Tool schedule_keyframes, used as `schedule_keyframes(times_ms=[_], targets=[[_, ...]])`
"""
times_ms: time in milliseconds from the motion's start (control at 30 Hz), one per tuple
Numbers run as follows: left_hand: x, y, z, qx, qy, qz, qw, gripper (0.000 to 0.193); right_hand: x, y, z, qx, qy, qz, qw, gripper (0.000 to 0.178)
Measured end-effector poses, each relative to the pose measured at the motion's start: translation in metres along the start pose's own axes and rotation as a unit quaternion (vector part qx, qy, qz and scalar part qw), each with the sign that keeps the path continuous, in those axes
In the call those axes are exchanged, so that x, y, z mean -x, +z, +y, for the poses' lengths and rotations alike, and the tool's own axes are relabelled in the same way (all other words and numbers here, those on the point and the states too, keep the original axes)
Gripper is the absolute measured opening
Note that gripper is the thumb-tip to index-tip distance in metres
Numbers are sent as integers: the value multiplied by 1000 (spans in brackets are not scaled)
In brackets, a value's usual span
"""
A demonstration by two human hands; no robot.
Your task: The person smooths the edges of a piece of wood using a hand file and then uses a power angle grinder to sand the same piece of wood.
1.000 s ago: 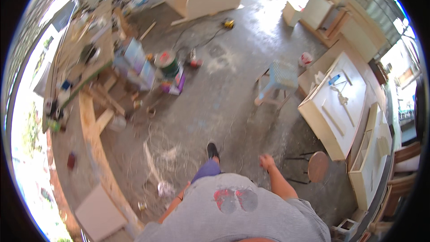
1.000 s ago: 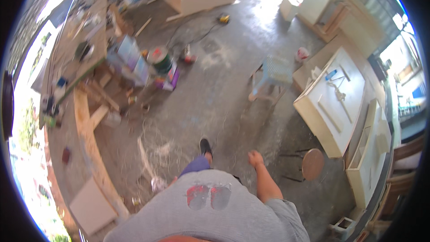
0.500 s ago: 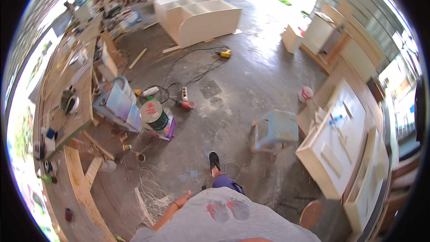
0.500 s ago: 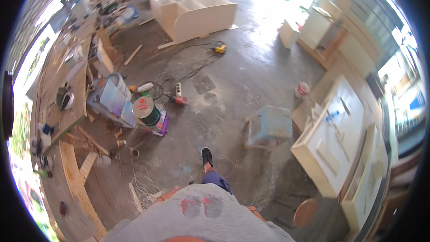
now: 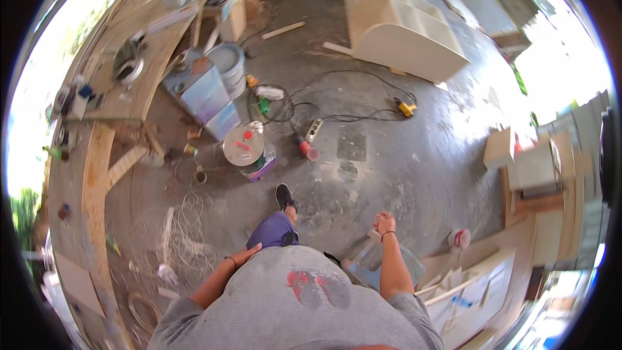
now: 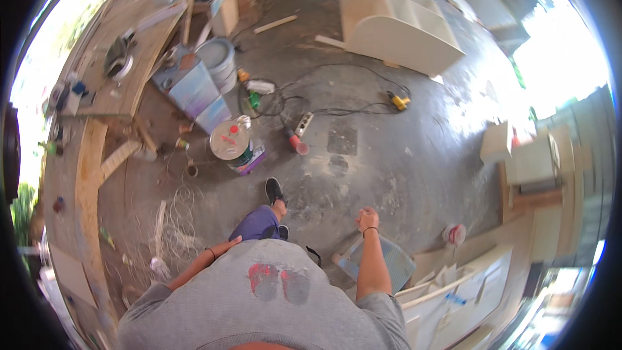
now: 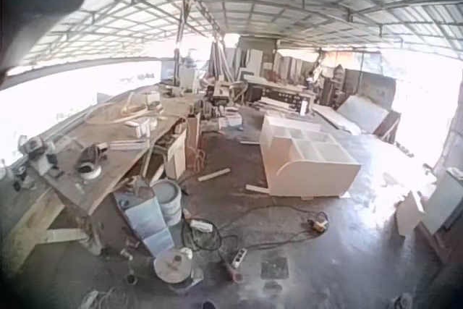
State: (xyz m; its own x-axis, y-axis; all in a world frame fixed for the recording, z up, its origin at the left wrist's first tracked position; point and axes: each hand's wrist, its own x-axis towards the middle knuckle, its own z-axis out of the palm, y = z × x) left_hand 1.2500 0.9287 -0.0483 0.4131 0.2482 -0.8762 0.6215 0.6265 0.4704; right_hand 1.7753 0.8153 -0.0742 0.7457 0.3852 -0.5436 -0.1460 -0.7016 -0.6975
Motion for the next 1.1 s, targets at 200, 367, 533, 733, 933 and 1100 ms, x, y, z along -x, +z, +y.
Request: schedule_keyframes(times_ms=[200, 367, 533, 733, 933, 1100], targets=[[-31, 20, 89, 26, -98, 53, 993, 128, -93, 65, -59, 174, 5, -175, 969, 25], [-51, 87, 86, -10, -65, 161, 985, 127, -157, 146, -90, 353, -53, -319, 878, 31], [-102, 187, 3, 122, -87, 267, 952, 93, -243, 246, -97, 504, -210, -378, 747, 39], [-180, 165, 106, 201, -217, 278, 914, 92, -398, 389, -79, 563, -127, -387, 719, 41], [-214, 162, 114, 208, -271, 267, 901, 91, -456, 457, -19, 599, -97, -398, 688, 55], [-228, 162, 108, 213, -300, 264, 891, 90, -445, 465, -19, 623, -79, -364, 687, 79]])
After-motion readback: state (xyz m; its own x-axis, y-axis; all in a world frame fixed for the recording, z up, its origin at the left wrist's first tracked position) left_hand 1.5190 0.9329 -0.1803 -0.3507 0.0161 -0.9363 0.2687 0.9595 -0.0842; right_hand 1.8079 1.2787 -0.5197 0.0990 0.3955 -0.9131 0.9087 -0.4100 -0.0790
